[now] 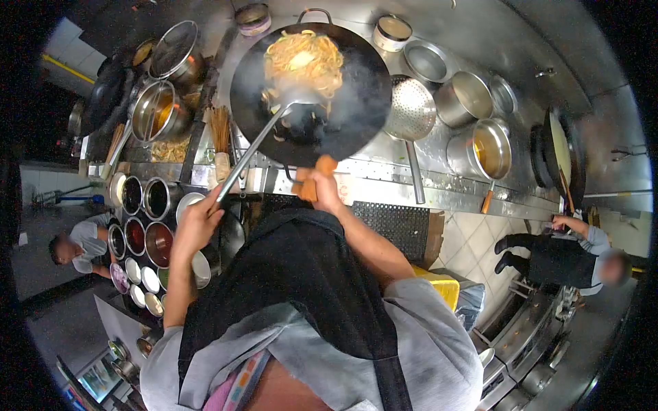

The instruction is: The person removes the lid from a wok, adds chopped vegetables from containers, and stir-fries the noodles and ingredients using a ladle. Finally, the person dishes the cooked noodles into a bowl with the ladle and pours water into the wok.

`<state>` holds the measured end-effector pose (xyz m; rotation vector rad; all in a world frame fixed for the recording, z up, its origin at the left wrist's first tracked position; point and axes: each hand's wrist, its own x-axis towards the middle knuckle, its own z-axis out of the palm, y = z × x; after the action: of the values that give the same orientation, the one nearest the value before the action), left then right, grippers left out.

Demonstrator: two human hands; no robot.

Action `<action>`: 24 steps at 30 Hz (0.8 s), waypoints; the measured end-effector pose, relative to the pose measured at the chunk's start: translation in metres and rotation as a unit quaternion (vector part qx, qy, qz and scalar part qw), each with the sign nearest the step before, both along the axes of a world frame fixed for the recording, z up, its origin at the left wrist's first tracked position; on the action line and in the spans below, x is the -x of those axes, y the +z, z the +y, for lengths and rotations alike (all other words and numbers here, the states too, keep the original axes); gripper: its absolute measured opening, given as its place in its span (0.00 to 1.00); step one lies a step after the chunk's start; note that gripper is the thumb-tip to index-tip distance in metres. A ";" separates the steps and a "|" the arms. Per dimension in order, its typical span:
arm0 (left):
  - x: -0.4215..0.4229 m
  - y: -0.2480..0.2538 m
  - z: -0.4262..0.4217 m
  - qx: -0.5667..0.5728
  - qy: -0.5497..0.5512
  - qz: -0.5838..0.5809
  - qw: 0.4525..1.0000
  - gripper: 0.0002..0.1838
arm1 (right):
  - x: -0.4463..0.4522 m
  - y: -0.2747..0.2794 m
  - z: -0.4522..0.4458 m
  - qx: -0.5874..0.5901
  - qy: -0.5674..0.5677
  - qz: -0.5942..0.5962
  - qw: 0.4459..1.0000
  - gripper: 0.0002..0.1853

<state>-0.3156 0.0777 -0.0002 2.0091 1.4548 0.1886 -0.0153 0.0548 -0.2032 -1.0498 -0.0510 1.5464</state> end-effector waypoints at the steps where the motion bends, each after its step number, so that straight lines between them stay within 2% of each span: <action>1: 0.004 0.021 -0.003 0.028 0.007 0.013 0.999 0.33 | -0.003 0.031 0.014 -0.001 -0.017 0.038 0.999 0.18; 2: 0.009 0.039 -0.005 0.043 0.008 0.029 0.999 0.33 | -0.012 0.052 0.039 0.004 -0.017 0.039 0.999 0.18; 3: 0.009 0.051 -0.003 0.051 0.010 0.043 0.998 0.32 | -0.027 0.045 0.068 -0.037 0.010 0.079 0.996 0.16; 4: 0.006 0.055 0.000 0.051 0.003 0.050 0.997 0.32 | -0.028 0.051 0.092 -0.002 -0.011 0.088 0.996 0.13; 5: 0.003 0.058 0.004 0.053 -0.003 0.058 0.997 0.31 | -0.025 0.056 0.107 0.033 -0.028 0.043 0.998 0.13; 7: -0.001 0.049 0.010 0.037 -0.009 0.060 0.997 0.30 | -0.032 0.035 0.114 0.018 0.003 0.061 0.998 0.14; 10: -0.011 -0.003 0.018 -0.009 -0.009 0.046 0.999 0.30 | -0.017 0.024 0.055 -0.018 0.002 0.010 1.000 0.15; 11: -0.014 -0.009 0.016 0.000 0.004 0.039 0.999 0.31 | -0.017 0.016 0.028 -0.020 0.053 -0.020 0.998 0.20; 12: -0.018 -0.005 0.011 -0.002 0.014 0.038 0.999 0.32 | -0.013 0.021 0.003 0.004 0.056 -0.014 0.998 0.21; 13: -0.021 0.002 0.006 -0.007 0.023 0.036 0.999 0.32 | -0.020 -0.015 -0.008 -0.002 0.083 -0.002 0.997 0.21; 15: -0.012 0.011 0.005 0.008 0.020 0.037 0.999 0.32 | -0.016 -0.016 -0.001 -0.003 0.028 -0.014 1.000 0.20; 17: -0.014 0.041 0.004 0.048 0.036 0.049 0.997 0.31 | -0.017 0.077 0.040 0.015 -0.025 0.010 1.000 0.13; 19: -0.002 0.045 0.015 0.018 0.007 0.002 1.000 0.30 | -0.040 0.042 0.097 0.007 0.019 0.082 0.996 0.10; 21: -0.007 0.057 0.036 0.018 -0.006 0.027 0.999 0.29 | -0.049 0.036 0.121 0.027 0.022 0.048 0.998 0.11; 24: -0.026 0.046 0.068 0.026 0.043 0.030 0.998 0.30 | -0.054 0.017 0.133 0.045 0.047 0.039 0.997 0.12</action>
<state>-0.2898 0.1459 0.0457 1.9271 1.5695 0.1252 0.0388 0.1882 -0.1860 -1.0684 0.0244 1.6865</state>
